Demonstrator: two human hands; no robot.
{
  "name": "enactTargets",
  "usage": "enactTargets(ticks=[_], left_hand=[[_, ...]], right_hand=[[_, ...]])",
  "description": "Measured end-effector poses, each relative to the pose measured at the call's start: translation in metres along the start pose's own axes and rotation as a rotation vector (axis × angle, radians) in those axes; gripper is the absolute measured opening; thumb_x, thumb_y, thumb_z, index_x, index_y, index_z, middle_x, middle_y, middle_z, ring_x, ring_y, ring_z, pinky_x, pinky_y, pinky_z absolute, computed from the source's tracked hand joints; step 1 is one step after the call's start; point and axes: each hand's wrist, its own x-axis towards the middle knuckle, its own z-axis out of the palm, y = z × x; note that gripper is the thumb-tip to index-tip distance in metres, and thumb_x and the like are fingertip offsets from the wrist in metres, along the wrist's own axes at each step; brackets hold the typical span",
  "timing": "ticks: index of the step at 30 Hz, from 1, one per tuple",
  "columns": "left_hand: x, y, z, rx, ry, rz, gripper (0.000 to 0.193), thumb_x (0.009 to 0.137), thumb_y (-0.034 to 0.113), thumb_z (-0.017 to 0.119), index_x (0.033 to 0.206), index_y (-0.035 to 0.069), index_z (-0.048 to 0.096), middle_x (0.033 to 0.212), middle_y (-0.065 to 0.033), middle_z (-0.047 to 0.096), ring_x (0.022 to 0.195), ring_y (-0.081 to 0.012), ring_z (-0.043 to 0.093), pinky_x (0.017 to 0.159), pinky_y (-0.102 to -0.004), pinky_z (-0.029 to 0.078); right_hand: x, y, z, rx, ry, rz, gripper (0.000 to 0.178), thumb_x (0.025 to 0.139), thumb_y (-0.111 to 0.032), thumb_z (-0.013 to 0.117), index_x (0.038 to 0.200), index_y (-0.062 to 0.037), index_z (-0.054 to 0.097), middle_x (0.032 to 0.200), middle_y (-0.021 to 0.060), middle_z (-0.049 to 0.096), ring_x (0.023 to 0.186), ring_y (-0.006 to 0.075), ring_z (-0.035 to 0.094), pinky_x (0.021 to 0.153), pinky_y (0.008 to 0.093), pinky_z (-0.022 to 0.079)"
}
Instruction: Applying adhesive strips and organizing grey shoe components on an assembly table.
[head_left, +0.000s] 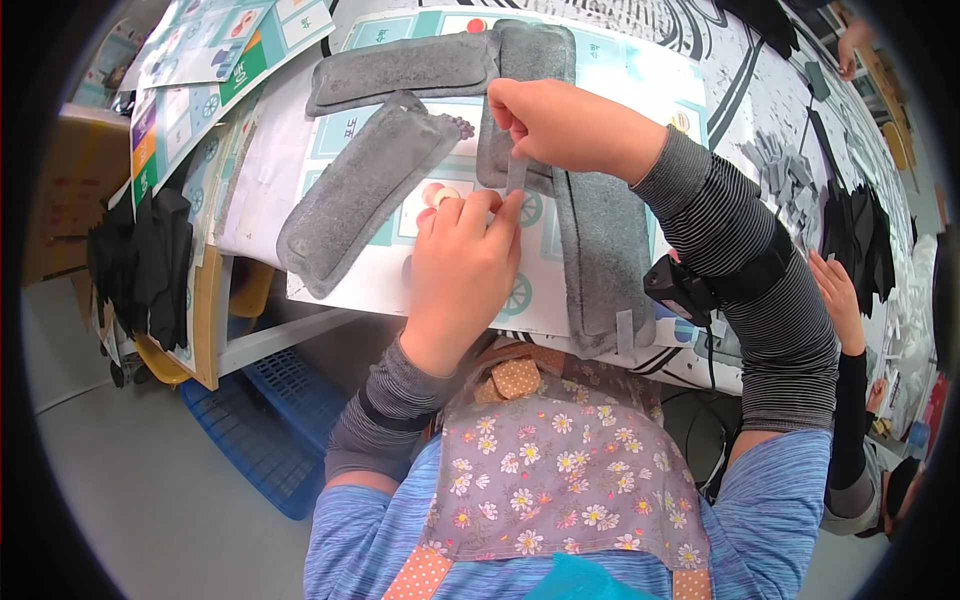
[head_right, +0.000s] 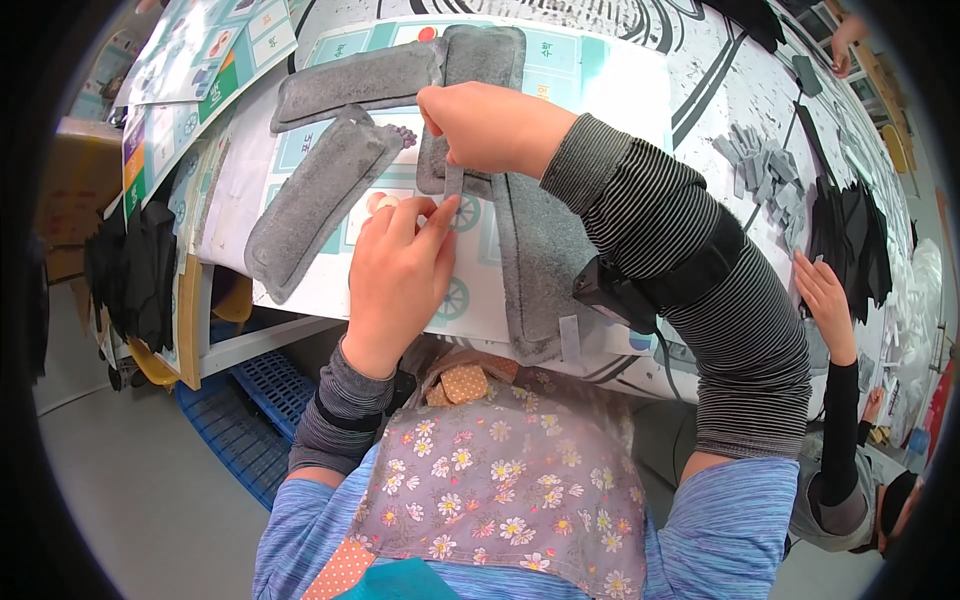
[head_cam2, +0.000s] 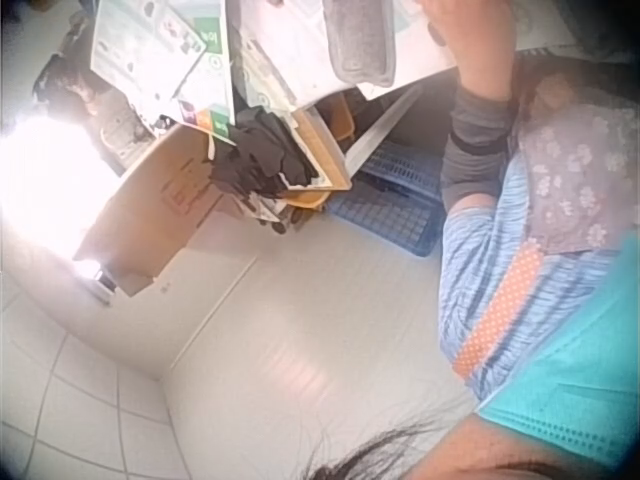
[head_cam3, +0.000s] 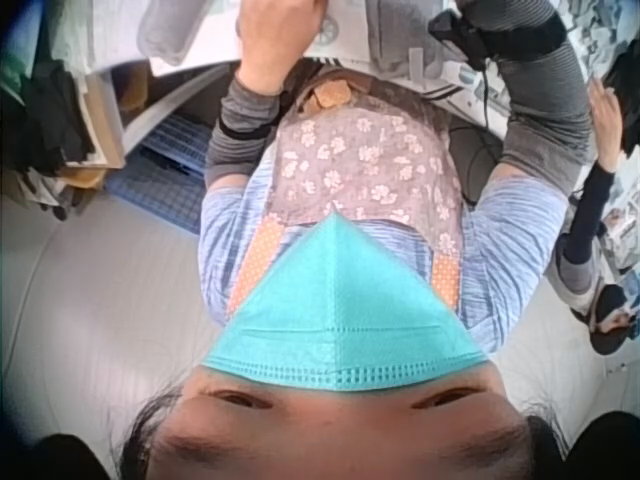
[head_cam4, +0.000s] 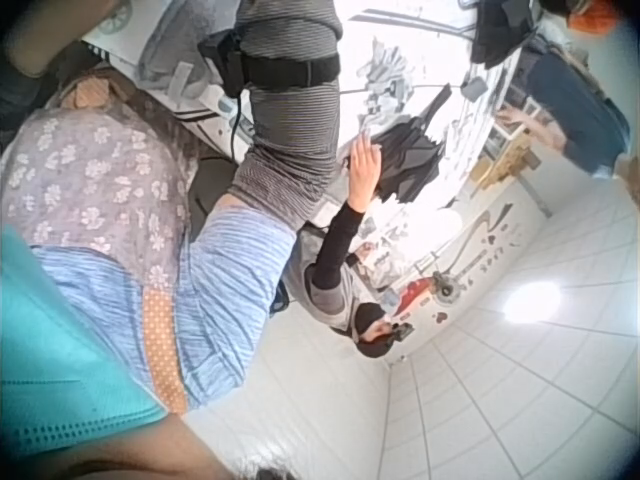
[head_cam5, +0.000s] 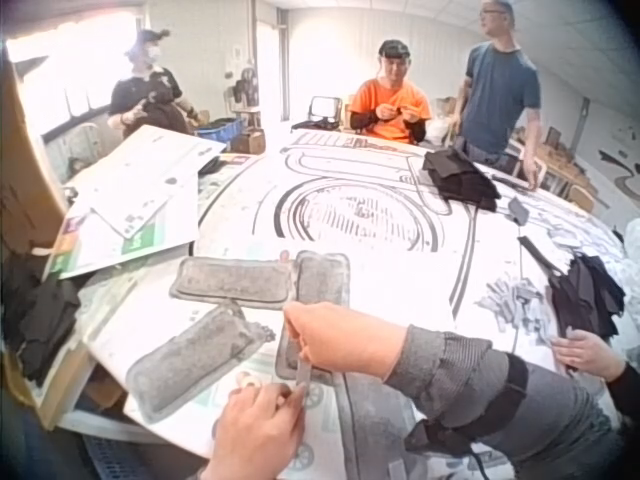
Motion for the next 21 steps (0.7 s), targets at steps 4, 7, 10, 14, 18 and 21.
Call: enactTargets(ticks=[4,7,10,14,18,21], left_hand=[[0.001,0.001,-0.001,0.026,-0.015,0.004,0.033,0.078,0.006,0.069,0.112,0.005,0.068,0.098,-0.0066,0.057,0.088,-0.0251,0.056,0.078,-0.0389,0.046],[0.003,0.003,0.000,0.038,-0.020,0.011,0.032,0.078,0.006,0.068,0.110,0.004,0.067,0.103,-0.0061,0.059,0.093,-0.0247,0.056,0.079,-0.0377,0.046],[0.009,0.006,0.000,0.069,0.025,0.078,0.030,0.078,0.006,0.067,0.107,0.001,0.066,0.111,-0.0054,0.060,0.100,-0.0248,0.056,0.083,-0.0375,0.046],[0.021,0.003,-0.002,0.125,0.006,0.174,0.023,0.079,0.007,0.066,0.100,0.001,0.064,0.120,-0.0054,0.061,0.108,-0.0253,0.056,0.087,-0.0380,0.046],[0.025,-0.002,-0.001,0.125,-0.023,0.179,0.015,0.079,0.010,0.064,0.092,0.004,0.061,0.119,-0.0067,0.064,0.109,-0.0236,0.057,0.087,-0.0378,0.046],[0.028,0.001,-0.003,0.091,-0.014,0.181,0.013,0.081,0.010,0.063,0.092,0.004,0.060,0.116,-0.0076,0.066,0.108,-0.0241,0.058,0.087,-0.0382,0.046]], right_hand=[[0.000,0.003,0.005,-0.036,0.024,-0.007,0.022,0.078,0.001,0.066,0.091,-0.0025,0.048,0.076,0.0123,0.060,0.072,0.0302,0.060,0.064,0.0375,0.048],[0.001,0.005,0.011,-0.069,0.035,0.009,0.023,0.077,0.001,0.066,0.092,-0.0023,0.049,0.077,0.0136,0.061,0.074,0.0333,0.061,0.065,0.0392,0.048],[0.001,0.011,0.020,-0.195,0.183,-0.104,0.025,0.077,-0.001,0.068,0.094,-0.0022,0.050,0.081,0.0147,0.061,0.079,0.0346,0.061,0.068,0.0405,0.048],[-0.005,0.011,0.008,-0.369,0.244,-0.178,0.027,0.078,-0.007,0.071,0.097,-0.0021,0.052,0.086,0.0148,0.061,0.082,0.0324,0.061,0.072,0.0387,0.048],[-0.020,0.018,-0.041,-0.097,0.281,-0.043,0.026,0.081,-0.013,0.073,0.096,-0.0015,0.055,0.081,0.0112,0.061,0.072,0.0258,0.058,0.068,0.0358,0.049],[-0.058,0.048,-0.076,-0.223,0.355,0.049,0.025,0.082,-0.014,0.072,0.098,-0.0017,0.057,0.083,0.0099,0.064,0.072,0.0227,0.060,0.067,0.0354,0.050]])
